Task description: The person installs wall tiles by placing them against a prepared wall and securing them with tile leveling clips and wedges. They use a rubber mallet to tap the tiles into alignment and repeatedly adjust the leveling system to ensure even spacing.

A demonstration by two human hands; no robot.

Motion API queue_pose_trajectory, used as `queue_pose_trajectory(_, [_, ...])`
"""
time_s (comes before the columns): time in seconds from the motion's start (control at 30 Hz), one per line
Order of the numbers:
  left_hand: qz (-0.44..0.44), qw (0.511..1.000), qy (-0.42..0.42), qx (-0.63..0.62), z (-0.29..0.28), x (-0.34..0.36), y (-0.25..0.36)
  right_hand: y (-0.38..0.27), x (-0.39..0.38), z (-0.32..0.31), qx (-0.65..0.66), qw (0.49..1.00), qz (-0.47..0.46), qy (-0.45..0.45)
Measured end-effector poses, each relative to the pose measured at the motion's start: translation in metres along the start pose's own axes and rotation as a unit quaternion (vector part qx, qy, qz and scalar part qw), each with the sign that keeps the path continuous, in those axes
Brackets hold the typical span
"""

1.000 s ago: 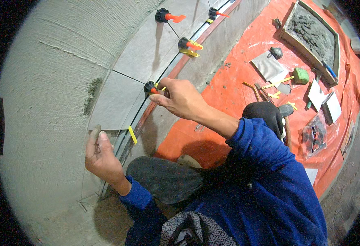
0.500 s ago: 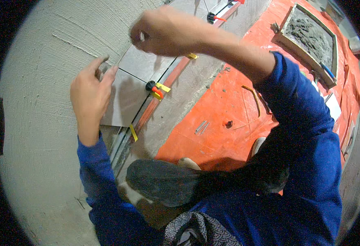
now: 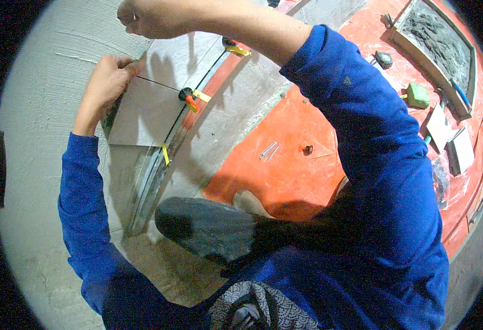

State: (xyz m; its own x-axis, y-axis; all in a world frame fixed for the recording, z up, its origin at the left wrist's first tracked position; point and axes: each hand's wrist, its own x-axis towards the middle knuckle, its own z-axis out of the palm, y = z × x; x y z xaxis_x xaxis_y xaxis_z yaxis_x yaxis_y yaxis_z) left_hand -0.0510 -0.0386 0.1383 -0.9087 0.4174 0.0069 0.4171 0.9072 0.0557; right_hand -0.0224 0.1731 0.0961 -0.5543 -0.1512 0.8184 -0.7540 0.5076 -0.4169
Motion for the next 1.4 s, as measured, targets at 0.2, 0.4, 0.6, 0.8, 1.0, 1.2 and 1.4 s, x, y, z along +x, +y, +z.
queue_pose_trajectory(0.2, [-0.041, 0.998, -0.044, -0.006, -0.003, 0.012, -0.002, 0.007, 0.003, -0.013, -0.004, 0.999, 0.017, -0.028])
queue_pose_trajectory(0.4, [-0.027, 0.997, -0.055, 0.035, 0.001, 0.011, -0.007, 0.019, -0.008, 0.010, -0.091, 0.994, -0.048, -0.027])
queue_pose_trajectory(0.6, [0.036, 0.997, -0.027, 0.061, 0.006, 0.009, -0.011, 0.034, -0.018, 0.034, -0.189, 0.981, -0.043, -0.024])
queue_pose_trajectory(0.8, [0.010, 0.998, -0.059, 0.016, 0.005, 0.011, -0.016, 0.043, -0.026, 0.047, -0.286, 0.953, -0.099, 0.031])
queue_pose_trajectory(1.0, [-0.008, 0.998, -0.068, -0.013, 0.005, 0.010, -0.014, 0.047, -0.023, 0.043, -0.290, 0.954, -0.068, 0.033])
queue_pose_trajectory(1.2, [-0.014, 0.998, -0.063, 0.005, 0.005, 0.009, -0.013, 0.040, -0.019, 0.042, -0.311, 0.949, -0.037, 0.027])
queue_pose_trajectory(1.4, [-0.008, 0.997, -0.075, -0.002, 0.005, 0.012, -0.016, 0.035, -0.016, 0.041, -0.318, 0.948, -0.014, 0.007])
